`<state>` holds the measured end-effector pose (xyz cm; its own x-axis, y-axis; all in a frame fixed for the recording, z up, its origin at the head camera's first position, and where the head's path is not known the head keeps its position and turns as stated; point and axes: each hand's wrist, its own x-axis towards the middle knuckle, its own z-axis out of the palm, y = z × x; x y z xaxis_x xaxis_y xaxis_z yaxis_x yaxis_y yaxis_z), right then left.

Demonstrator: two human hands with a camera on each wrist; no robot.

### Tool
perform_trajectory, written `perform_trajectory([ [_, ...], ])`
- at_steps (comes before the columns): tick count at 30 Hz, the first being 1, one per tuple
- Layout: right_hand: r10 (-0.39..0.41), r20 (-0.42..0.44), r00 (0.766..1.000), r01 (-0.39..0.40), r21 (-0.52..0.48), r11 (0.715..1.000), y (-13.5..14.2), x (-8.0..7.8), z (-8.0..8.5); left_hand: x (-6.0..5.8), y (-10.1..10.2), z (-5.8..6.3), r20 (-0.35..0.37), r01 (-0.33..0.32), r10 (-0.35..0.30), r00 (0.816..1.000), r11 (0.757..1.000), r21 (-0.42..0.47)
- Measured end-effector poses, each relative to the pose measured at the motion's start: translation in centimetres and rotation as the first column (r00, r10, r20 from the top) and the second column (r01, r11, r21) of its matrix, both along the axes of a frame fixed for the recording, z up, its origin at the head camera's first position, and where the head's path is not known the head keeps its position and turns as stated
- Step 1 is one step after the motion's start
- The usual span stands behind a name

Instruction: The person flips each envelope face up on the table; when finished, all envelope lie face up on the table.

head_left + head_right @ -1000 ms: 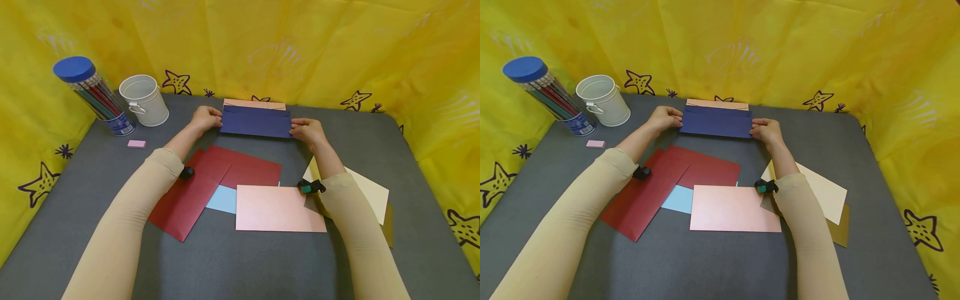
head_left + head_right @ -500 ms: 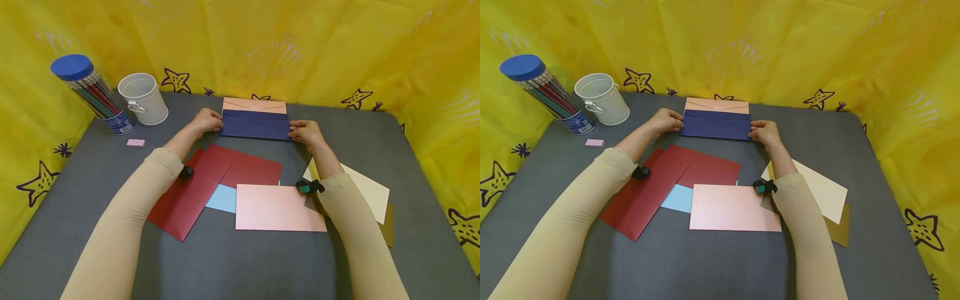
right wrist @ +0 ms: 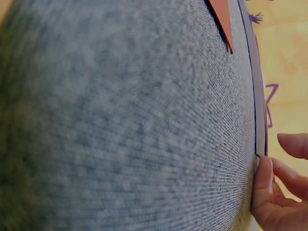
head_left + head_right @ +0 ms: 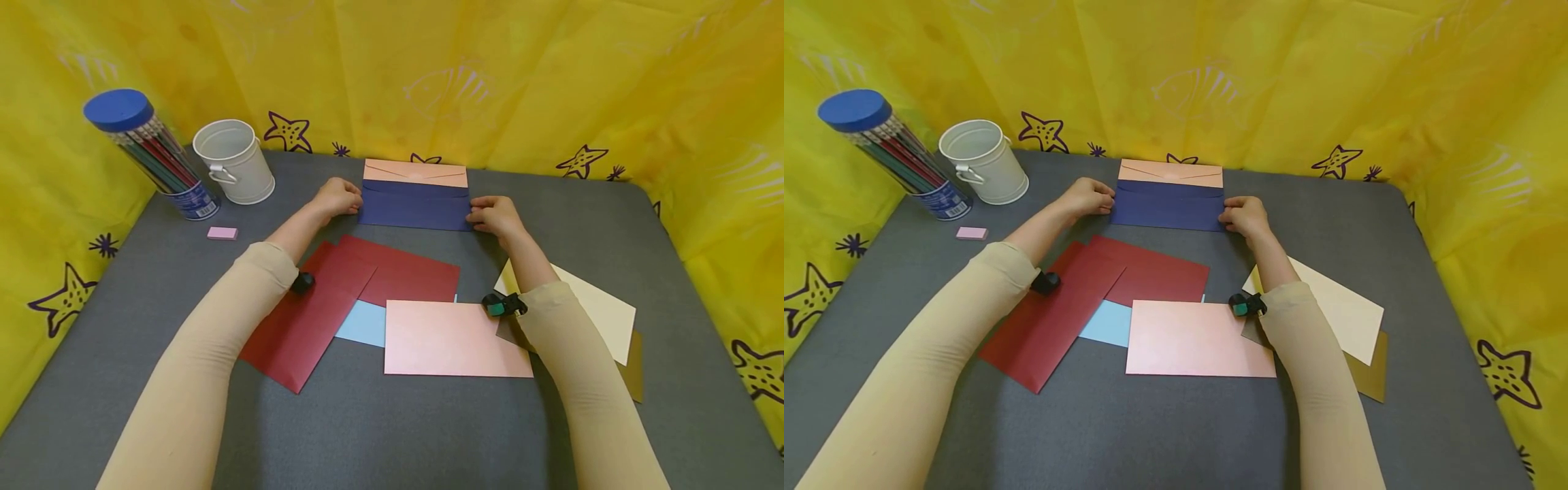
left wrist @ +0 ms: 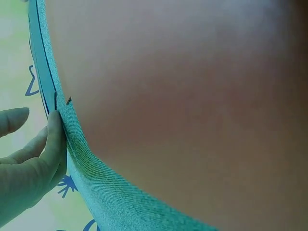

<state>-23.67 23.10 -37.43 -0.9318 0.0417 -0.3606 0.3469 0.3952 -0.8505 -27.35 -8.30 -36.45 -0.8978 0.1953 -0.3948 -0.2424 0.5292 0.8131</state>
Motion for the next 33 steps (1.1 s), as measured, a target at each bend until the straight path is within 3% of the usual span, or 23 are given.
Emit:
perform_trajectory([
  [7, 0.047, -0.005, 0.999, -0.047, 0.015, 0.999, 0.6, 0.3, 0.8, 0.2, -1.0, 0.7, -0.111, -0.051, 0.047, 0.993, 0.998, -0.031],
  [9, 0.075, 0.001, 0.997, -0.075, 0.02, 0.997, 0.9, 0.4, 1.2, 0.2, -1.5, 0.9, -0.125, -0.024, 0.022, 0.992, 1.0, -0.016],
  [13, 0.19, 0.008, 0.982, -0.19, 0.053, 0.98, 1.7, 1.0, 1.9, 0.3, -2.8, 1.2, -0.112, 0.097, -0.102, 0.988, 0.994, -0.041],
  [17, 0.34, 0.043, 0.939, -0.343, 0.093, 0.935, 2.1, 1.8, 2.0, 0.6, -4.2, 0.9, -0.055, 0.232, -0.236, 0.97, 0.97, -0.068],
  [22, 0.491, 0.105, 0.865, -0.501, 0.112, 0.858, 1.8, 2.9, 1.9, 1.4, -5.0, 0.2, -0.039, 0.364, -0.369, 0.929, 0.927, -0.091],
  [28, 0.586, 0.122, 0.801, -0.598, 0.19, 0.778, 1.1, 3.9, 1.2, 2.1, -4.9, -0.8, -0.074, 0.438, -0.446, 0.892, 0.893, -0.109],
  [33, 0.611, 0.095, 0.786, -0.61, 0.282, 0.74, 0.6, 4.5, 1.1, 2.5, -5.0, -1.0, -0.065, 0.46, -0.471, 0.88, 0.878, -0.129],
])
